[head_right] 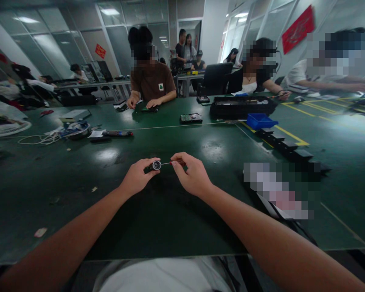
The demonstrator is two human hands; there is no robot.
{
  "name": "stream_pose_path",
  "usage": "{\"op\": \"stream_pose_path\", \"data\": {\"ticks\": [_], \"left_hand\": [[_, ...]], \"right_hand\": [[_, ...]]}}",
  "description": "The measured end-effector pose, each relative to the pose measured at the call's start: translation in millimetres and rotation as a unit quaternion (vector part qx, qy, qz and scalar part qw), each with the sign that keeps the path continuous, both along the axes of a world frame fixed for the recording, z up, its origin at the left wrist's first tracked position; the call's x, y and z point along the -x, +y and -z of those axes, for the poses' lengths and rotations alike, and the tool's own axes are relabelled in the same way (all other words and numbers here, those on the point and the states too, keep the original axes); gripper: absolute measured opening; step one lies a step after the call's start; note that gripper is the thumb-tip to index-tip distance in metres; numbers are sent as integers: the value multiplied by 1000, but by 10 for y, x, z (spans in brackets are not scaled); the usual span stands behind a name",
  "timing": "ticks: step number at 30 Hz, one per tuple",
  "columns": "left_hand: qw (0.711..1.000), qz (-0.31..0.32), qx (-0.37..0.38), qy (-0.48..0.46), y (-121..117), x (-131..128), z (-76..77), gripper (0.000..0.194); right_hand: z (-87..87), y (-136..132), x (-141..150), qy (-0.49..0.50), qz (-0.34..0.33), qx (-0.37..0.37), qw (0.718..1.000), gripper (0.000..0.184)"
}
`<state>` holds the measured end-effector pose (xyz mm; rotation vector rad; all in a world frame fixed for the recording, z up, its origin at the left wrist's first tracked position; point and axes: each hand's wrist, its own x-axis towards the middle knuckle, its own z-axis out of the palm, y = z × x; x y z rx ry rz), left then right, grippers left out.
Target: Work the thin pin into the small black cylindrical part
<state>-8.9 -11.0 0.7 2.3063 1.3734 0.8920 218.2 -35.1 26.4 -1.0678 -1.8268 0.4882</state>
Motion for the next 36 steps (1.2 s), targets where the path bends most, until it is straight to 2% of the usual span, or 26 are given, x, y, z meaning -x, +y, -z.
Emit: {"op": "stream_pose_path", "data": {"ticks": [4,8,11,15,18,22,28,31,36], "left_hand": [[1000,8,-1,-2,-3,-14,9,40],[1000,8,0,2,-11,-21,5,41],[1000,2,2,0,-16,-12,-4,40],[1000,4,0,4,-13,1,6,39],[1000,8,-9,6,-8,2,22,40],[1000,15,-6,22,-3,-1,39,39],[999,13,-5,34,-6,5,37,38],[999,18,-5,34,-12,2,32,38],[999,20,0,33,-11,-12,31,39]], "right_hand": [[-11,-2,2,-22,23,20,999,27],[-4,-18,9,-43,34,7,998,24],[-8,-33,12,-49,21,-4,999,28],[-31,-26,8,-57,20,18,998,26],[-35,-5,3,-72,29,22,997,32],[-22,-2,6,-80,36,31,996,29],[-47,-41,14,-91,-7,14,996,30],[-67,-37,7,-97,-2,22,995,25],[-46,-47,0,-75,-1,29,997,26]]}}
